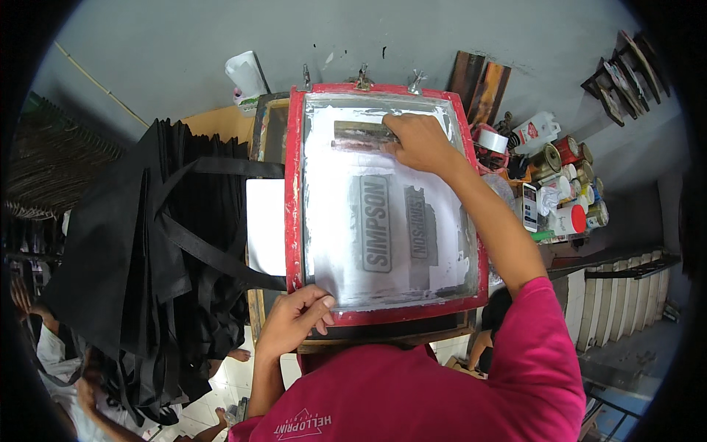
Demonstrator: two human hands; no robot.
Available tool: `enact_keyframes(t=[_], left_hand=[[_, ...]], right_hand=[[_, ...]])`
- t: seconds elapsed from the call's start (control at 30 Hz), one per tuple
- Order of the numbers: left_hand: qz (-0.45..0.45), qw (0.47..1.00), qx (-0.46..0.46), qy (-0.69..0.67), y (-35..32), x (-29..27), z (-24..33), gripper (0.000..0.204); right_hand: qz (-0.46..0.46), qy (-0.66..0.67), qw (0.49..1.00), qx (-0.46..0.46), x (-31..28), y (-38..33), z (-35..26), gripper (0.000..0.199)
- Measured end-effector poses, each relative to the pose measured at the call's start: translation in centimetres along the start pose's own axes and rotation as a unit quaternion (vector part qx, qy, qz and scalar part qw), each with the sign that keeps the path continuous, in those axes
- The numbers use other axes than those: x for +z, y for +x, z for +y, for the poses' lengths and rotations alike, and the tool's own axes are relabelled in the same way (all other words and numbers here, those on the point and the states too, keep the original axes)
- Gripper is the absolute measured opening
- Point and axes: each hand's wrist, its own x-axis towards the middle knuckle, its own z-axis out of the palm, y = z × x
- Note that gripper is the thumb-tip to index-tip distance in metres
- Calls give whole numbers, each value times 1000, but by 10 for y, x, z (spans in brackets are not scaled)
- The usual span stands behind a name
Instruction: The person wipes the screen clean, prepares white ink by stirring it with a spatula, and performs screen printing on black tote bags using a squeegee to apply the ink through the stencil.
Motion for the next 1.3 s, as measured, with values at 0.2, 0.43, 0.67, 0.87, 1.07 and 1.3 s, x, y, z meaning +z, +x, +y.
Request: enact_keyframes(t=[0.2, 0.43, 0.67, 0.87, 1.07, 1.3], left_hand=[[10, 1000, 4, 5, -7, -2, -4, 22], [9, 1000, -2, 11, -8, 0, -1, 24], [55, 990, 112, 68, 19, -7, 21, 24], [236, 876, 334, 257, 117, -25, 80, 32], [154, 850, 374, 339, 187, -43, 118, 38], [129, 835, 359, 397, 212, -44, 109, 29]], right_hand=[[-8, 9, 1000, 8, -15, -3, -16, 34], [3, -6, 1000, 11, -15, 4, -4, 33], [-56, -30, 998, -6, 0, -1, -16, 32], [42, -7, 997, 64, -1, -16, -20, 30], [101, -21, 994, 28, -20, -27, -34, 25], [30, -20, 997, 69, 11, -20, -26, 31]])
